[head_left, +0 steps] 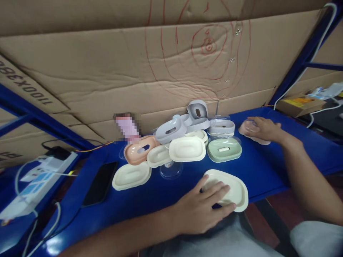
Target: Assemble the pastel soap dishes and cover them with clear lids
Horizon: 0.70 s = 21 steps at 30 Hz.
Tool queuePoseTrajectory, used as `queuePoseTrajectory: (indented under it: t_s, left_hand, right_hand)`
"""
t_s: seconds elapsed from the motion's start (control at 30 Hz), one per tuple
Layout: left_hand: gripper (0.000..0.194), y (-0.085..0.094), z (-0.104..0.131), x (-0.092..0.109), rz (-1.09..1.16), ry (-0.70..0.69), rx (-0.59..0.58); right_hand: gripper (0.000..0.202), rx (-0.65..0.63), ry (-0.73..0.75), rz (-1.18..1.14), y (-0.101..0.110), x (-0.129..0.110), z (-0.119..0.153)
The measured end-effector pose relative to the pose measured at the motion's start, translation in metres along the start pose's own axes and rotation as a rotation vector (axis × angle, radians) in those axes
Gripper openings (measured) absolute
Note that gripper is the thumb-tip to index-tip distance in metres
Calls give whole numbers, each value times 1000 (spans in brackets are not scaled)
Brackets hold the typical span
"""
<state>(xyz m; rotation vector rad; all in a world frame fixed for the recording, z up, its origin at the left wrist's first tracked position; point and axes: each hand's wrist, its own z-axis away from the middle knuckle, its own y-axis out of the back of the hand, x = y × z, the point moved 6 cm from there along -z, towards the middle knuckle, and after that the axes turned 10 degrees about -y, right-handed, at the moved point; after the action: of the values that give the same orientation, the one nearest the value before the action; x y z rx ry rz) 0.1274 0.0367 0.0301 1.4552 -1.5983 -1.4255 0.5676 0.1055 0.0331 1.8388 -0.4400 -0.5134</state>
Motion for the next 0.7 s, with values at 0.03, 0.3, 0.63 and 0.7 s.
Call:
queuePoseTrajectory:
  t_s: [0.03, 0.3, 0.63, 0.7]
  left_hand:
    - [40, -5, -4, 4, 23, -11, 3]
    - [26, -13, 9, -28, -72, 271, 70]
    - [32, -24, 10, -36, 80, 274, 91]
    - [32, -26, 11, -37, 112, 273, 95]
  right_hand:
    - [74, -56, 42, -13, -5, -8, 2]
    - [74, 88, 211, -260, 24, -30, 9]
    - [67, 309, 262, -185, 33, -109, 18]
    - [65, 190, 123, -144, 20, -82, 8]
